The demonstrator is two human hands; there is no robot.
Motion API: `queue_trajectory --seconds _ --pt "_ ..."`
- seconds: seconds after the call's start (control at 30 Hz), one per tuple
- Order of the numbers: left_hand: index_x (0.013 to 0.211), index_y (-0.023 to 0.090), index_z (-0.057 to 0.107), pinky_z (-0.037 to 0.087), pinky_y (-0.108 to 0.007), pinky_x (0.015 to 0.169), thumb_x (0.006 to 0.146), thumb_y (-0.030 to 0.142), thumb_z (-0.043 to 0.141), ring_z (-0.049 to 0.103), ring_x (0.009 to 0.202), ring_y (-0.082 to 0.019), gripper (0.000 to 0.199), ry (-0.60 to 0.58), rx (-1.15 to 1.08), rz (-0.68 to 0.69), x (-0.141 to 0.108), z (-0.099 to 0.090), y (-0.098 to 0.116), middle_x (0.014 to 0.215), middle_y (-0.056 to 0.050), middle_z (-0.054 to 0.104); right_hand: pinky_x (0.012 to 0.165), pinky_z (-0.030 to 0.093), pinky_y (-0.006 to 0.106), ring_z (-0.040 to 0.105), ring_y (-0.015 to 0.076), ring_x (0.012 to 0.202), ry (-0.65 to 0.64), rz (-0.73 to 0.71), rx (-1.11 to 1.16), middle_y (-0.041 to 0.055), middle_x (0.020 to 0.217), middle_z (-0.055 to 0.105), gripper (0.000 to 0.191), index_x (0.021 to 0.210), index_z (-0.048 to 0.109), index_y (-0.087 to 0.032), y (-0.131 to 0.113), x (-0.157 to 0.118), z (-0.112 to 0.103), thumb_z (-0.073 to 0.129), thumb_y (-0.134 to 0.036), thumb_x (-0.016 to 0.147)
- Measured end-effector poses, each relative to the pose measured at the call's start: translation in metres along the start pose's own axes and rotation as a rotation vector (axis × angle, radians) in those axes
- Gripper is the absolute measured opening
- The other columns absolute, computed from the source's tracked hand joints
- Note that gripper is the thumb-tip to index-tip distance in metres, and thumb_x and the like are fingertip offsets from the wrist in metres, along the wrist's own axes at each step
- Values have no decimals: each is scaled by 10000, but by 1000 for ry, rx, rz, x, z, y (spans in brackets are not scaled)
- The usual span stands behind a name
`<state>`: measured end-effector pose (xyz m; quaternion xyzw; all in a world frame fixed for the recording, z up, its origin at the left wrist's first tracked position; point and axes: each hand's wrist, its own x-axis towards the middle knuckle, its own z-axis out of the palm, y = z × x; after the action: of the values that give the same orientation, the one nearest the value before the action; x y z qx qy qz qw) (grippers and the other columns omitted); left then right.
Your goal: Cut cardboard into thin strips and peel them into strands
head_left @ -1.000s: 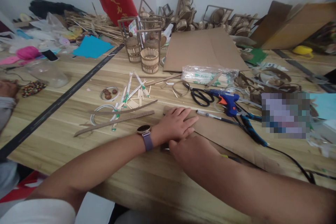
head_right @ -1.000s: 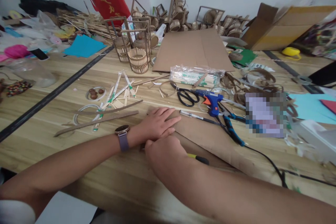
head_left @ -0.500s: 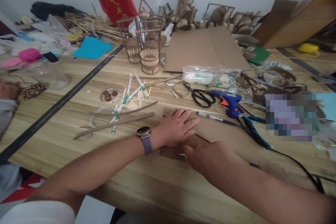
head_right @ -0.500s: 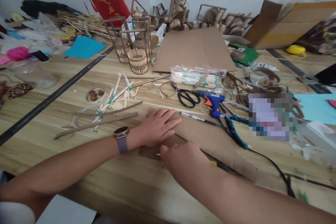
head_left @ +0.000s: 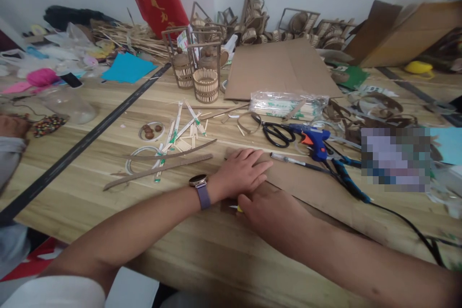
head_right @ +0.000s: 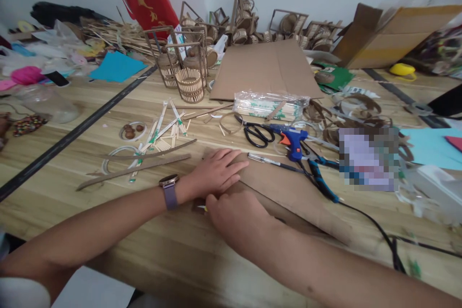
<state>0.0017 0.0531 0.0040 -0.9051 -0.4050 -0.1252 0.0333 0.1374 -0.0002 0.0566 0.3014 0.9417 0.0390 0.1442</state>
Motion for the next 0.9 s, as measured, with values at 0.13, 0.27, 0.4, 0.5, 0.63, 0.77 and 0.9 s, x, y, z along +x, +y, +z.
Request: queue_trajectory --seconds 0.13,0.27,0.4,0.5,0.63,0.77,0.9 --pt "1384 210 525 354 -428 1091 1027 407 406 438 1294 -279 425 13 -4 -3 0 1 0 1444 -117 487 491 441 266 695 236 653 -33 -31 -5 136 802 730 84 896 661 -146 -1 3 1 603 -125 838" --pt "1385 218 524 365 -434 1085 1025 405 412 444 1296 -276 421 14 -11 -8 0 2 0 1454 -115 483 531 500 310 725 297 742 -82 -41 -25 185 859 740 136 940 666 -127 -3 6 -3 599 -101 824" --pt "1381 210 537 362 -436 1085 1019 406 427 444 1295 -285 426 13 -12 -12 0 3 0 1455 -124 486 534 534 317 735 288 712 -146 -57 -29 166 814 749 201 963 678 -125 -7 10 -13 609 -55 787" --pt "1384 209 536 359 -442 1086 1018 410 426 445 1291 -289 432 14 -15 -14 1 4 0 1453 -128 485 582 572 359 745 313 768 -162 -56 -49 199 875 755 248 993 689 -116 -9 12 -21 583 -25 789" --pt "1393 203 529 355 -440 1089 1021 411 414 439 1300 -292 441 9 -18 -1 1 5 -1 1454 -132 482 708 592 460 734 359 896 -130 -53 -82 235 978 745 275 1017 694 -108 -11 13 -24 559 -10 799" --pt "1398 205 521 354 -443 1088 1023 422 407 437 1301 -292 448 10 -4 12 0 6 -2 1459 -132 477 714 588 476 737 350 855 -99 -77 -90 216 923 749 269 989 694 -112 -9 11 -21 552 -3 788" --pt "1401 210 512 363 -442 1080 1026 428 399 434 1304 -289 448 12 3 17 -1 6 -2 1462 -130 475 683 586 430 734 336 848 -111 -70 -83 214 914 745 271 979 695 -111 -5 9 -21 549 1 780"
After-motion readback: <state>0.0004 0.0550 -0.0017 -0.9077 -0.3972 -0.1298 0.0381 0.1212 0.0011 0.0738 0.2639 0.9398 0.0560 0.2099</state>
